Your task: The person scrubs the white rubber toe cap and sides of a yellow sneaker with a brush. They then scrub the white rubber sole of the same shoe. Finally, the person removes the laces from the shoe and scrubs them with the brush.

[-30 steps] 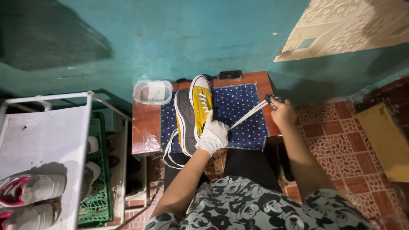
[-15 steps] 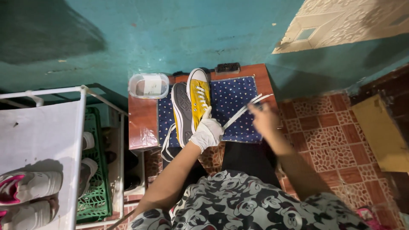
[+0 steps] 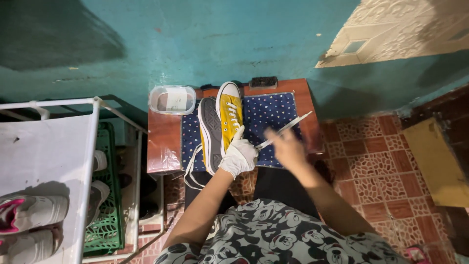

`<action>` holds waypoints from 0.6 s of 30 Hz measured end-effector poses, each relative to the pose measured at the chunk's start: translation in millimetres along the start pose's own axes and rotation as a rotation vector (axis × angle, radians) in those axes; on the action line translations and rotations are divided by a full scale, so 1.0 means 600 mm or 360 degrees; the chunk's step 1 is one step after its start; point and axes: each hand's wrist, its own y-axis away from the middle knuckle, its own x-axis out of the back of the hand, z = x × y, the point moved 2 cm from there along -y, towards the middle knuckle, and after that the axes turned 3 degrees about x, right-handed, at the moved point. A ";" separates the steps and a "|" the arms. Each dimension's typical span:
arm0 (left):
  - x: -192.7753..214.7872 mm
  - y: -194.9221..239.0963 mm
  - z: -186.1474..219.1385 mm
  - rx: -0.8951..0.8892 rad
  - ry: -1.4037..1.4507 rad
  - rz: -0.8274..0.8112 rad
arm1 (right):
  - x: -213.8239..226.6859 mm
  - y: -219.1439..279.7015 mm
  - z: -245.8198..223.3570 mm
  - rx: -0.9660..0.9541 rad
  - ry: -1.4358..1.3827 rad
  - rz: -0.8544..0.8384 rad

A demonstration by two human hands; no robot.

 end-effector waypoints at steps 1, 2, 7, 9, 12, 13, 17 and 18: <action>-0.007 -0.001 0.002 0.0006 0.0088 -0.0011 | -0.007 0.017 -0.017 0.0134 0.0068 -0.0107; -0.013 -0.003 0.001 0.0017 0.0173 -0.0022 | -0.015 0.031 -0.035 0.0275 0.0134 -0.0209; -0.042 -0.007 -0.004 0.0078 0.0432 -0.0062 | -0.057 -0.053 0.164 -0.0128 0.0285 -0.0199; -0.047 -0.010 -0.004 0.0090 0.0515 -0.0065 | -0.055 -0.081 0.221 -0.0198 0.0269 -0.0024; -0.056 -0.014 0.001 0.0131 0.0618 -0.0073 | -0.052 -0.098 0.248 -0.0564 0.0382 -0.0237; -0.063 -0.015 0.003 0.0131 0.0605 -0.0120 | -0.042 -0.094 0.228 -0.0518 0.0341 -0.0210; -0.087 -0.018 0.015 0.0145 0.0619 -0.0216 | 0.037 -0.045 0.053 -0.0048 0.0108 0.0008; -0.074 -0.014 0.011 0.0143 0.0614 -0.0224 | 0.019 -0.032 0.052 -0.0050 0.0099 0.0006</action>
